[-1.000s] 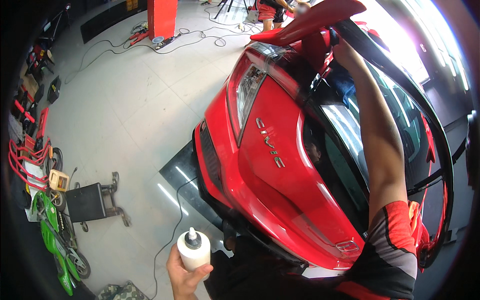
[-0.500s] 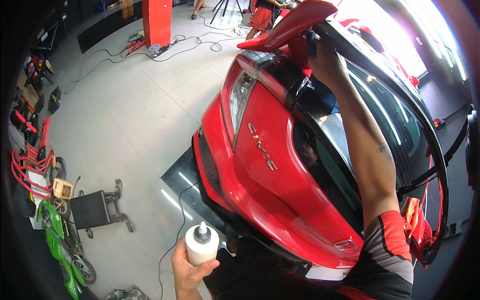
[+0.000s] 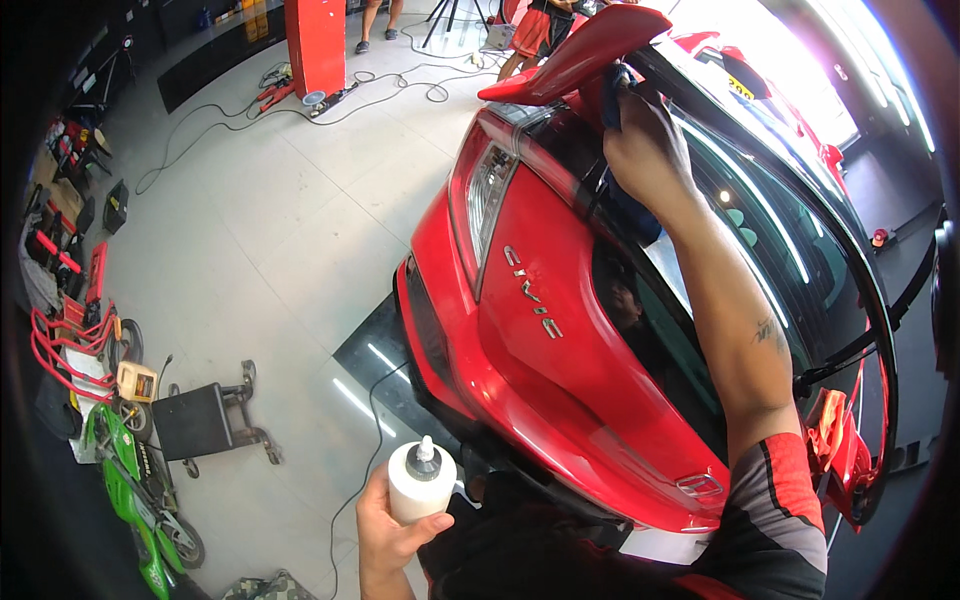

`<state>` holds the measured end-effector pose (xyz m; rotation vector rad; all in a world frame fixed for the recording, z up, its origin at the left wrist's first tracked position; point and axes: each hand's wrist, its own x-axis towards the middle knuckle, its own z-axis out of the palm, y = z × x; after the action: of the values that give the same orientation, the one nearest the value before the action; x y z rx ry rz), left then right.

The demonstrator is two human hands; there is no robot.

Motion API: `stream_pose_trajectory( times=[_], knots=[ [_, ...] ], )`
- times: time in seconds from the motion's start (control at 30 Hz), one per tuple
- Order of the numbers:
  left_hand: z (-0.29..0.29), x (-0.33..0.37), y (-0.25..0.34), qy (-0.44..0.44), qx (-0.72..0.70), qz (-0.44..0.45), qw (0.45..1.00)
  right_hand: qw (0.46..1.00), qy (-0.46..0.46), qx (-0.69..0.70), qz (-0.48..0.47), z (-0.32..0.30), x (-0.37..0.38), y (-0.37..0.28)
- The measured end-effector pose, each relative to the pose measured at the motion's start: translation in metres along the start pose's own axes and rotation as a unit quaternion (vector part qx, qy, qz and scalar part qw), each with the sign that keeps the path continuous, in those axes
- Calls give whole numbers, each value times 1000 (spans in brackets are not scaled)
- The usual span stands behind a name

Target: The person wipes the rear window and spoiler of a red Honda Civic with a cloth, applying liquid from a squeeze bottle. They alternate between orange and blue cloths, cleaning the glass, spoiler, and rear bumper area in a garage.

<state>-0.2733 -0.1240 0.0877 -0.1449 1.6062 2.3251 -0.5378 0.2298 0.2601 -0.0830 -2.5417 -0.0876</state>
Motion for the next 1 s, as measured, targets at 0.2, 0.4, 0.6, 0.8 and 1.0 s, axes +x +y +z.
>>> stream_pose_trajectory(
  times=[0.2, 0.4, 0.6, 0.8, 1.0],
  knots=[
    [-1, 11, 8, -36, 18, -1, 999, 998, -40, 42, 14, 1, 25, 44],
    [-1, 14, 11, -17, 17, -2, 1000, 998, -49, 13, 29, -4, 0, 4],
    [-3, 9, 11, 2, 21, -6, 1000, 991, 11, -130, -43, 44, 50, 110],
    [-12, -11, 1, 37, 21, -3, 999, 991, 47, -126, -25, 56, 80, 124],
    [-16, -17, 6, 38, 28, 12, 999, 999, -30, -34, 12, 12, 24, 26]
  ],
)
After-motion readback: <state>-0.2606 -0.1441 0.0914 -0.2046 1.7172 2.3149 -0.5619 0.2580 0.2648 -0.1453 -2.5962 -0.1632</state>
